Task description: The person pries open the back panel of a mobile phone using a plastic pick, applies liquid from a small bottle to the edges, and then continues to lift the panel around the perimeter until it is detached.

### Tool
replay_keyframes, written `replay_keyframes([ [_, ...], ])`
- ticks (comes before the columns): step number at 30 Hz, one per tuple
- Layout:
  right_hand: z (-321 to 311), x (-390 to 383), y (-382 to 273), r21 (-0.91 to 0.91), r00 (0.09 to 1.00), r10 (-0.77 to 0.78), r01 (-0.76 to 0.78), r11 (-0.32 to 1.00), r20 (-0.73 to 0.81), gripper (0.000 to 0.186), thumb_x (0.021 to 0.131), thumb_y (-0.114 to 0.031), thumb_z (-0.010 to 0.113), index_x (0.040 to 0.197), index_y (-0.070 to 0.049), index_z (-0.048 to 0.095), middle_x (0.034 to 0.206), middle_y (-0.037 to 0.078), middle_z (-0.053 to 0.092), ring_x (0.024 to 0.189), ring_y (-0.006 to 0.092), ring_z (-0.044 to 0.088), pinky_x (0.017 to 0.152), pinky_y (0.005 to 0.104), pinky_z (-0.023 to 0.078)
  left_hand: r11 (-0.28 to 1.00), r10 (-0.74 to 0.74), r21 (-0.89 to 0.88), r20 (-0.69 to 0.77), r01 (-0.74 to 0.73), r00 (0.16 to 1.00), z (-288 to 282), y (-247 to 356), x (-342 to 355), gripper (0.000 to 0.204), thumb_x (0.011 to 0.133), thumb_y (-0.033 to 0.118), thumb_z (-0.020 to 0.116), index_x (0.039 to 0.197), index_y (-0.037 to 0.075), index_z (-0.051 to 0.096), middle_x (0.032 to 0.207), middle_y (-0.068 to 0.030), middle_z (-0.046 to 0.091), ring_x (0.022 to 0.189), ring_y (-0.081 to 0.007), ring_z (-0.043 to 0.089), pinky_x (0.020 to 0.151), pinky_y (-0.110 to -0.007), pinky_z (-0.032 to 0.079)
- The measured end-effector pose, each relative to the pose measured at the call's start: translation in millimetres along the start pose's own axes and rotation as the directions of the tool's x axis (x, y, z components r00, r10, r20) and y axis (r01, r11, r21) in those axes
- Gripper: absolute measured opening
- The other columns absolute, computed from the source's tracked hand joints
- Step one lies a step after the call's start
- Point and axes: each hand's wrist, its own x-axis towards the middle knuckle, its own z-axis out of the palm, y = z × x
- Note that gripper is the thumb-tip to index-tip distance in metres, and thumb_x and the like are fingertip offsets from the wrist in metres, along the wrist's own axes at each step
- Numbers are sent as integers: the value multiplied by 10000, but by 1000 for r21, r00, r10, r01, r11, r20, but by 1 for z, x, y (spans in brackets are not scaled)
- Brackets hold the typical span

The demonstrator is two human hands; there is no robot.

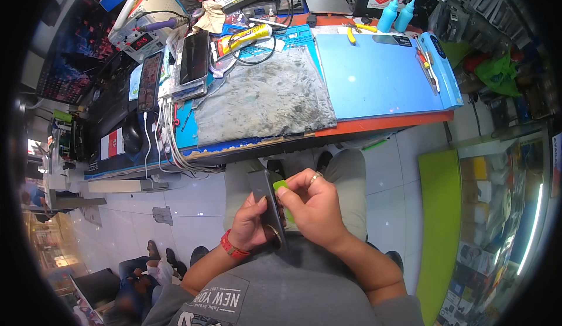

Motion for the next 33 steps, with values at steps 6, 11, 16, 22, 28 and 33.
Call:
replay_keyframes([
  [6,4,1,4,-9,995,-87,87,996,-46,89,924,14,681,908,4,594,937,56,673,827,71,642,735,242,539,997,37,63,30,-39,999,-1,0,-1,349,991,141,641,1314,56,542,1182,-67,667,1070,-176,664,932,-359,561],
  [11,2,-1,3,-49,997,-66,64,997,-40,119,941,19,671,961,-18,559,968,72,675,850,83,643,752,252,540,976,115,190,-27,-108,993,3,-1,-3,342,995,161,642,1304,46,550,1180,-83,666,1055,-191,675,909,-362,574],
  [16,6,-3,3,-71,991,-86,79,994,-101,95,931,-23,704,952,-2,614,862,57,703,762,72,669,653,231,546,982,97,165,-9,-95,995,5,-2,-4,319,1014,192,620,1286,35,563,1159,-94,671,1030,-205,686,893,-380,590],
  [22,10,-5,1,-91,992,-86,78,993,-91,97,925,-16,700,966,8,616,843,67,714,728,95,690,641,241,552,998,-9,-54,40,12,999,-10,-7,-1,330,1040,266,573,1274,34,567,1138,-109,679,998,-232,704,875,-408,603],
  [28,12,-4,7,-156,985,-161,150,976,-61,113,918,-2,693,991,17,609,840,76,721,735,104,699,650,248,557,984,-83,-153,60,91,995,-13,-8,-2,336,1041,292,564,1275,51,571,1130,-119,679,1005,-246,705,869,-433,607],
  [33,15,-4,8,-98,985,-126,115,989,-117,143,945,-6,668,1071,39,618,939,95,692,809,106,687,674,249,558,997,-16,-81,28,18,999,-3,-6,-1,327,1032,286,582,1268,60,586,1130,-124,676,1008,-255,704,865,-441,610],
])
